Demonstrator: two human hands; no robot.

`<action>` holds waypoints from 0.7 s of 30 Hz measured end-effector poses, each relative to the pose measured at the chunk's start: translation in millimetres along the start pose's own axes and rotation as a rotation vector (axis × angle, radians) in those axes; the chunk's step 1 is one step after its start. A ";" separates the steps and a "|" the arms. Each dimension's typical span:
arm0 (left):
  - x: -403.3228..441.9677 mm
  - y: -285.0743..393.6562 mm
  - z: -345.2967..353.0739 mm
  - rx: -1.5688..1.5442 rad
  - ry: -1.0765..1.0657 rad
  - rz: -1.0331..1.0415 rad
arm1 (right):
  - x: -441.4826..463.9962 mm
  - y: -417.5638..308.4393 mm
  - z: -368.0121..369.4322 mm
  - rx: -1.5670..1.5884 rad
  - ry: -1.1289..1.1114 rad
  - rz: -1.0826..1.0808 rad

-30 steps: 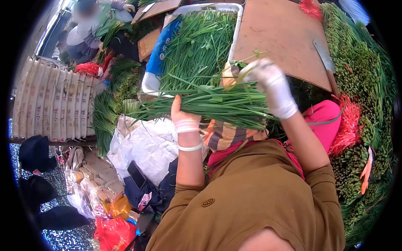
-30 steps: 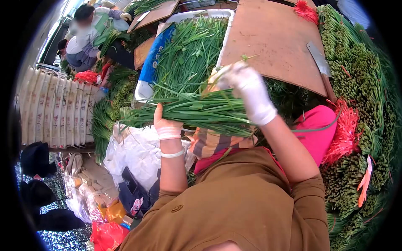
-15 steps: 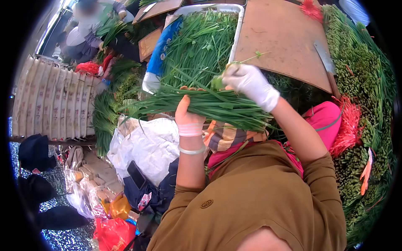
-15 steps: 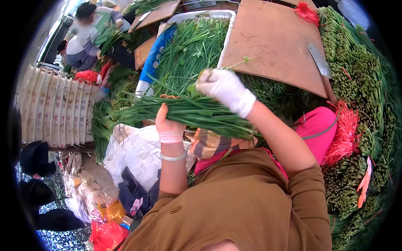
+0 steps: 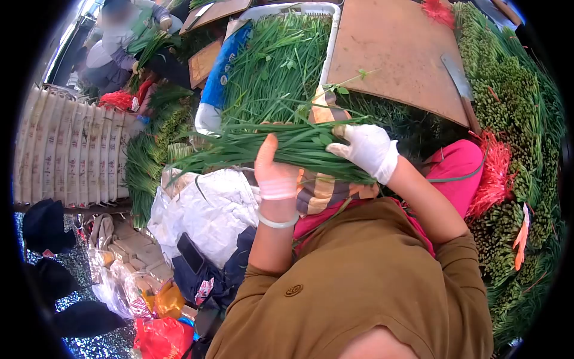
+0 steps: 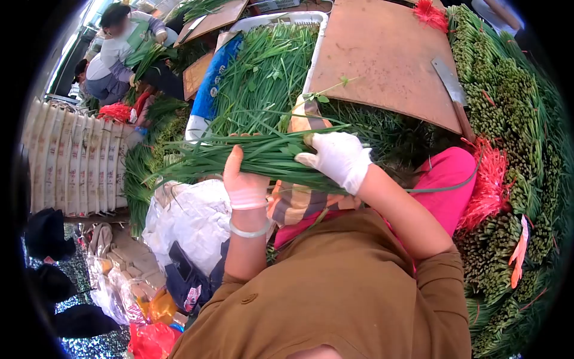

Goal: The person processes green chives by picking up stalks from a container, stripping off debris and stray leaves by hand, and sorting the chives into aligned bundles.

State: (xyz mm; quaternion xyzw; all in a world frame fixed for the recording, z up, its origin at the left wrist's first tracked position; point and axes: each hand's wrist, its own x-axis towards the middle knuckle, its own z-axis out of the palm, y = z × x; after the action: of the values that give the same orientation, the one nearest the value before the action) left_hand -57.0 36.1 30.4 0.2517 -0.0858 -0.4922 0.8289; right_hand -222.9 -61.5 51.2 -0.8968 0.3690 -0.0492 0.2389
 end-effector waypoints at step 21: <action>35.2 6.5 -78.9 -0.145 0.499 -0.167 | -92.5 95.0 33.4 0.081 -0.020 0.266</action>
State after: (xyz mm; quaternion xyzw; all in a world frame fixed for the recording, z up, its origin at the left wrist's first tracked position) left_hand -3.6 34.7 -37.8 0.3115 0.1776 -0.4863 0.7968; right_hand -341.5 -43.3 -14.3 -0.8299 0.4802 -0.0231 0.2831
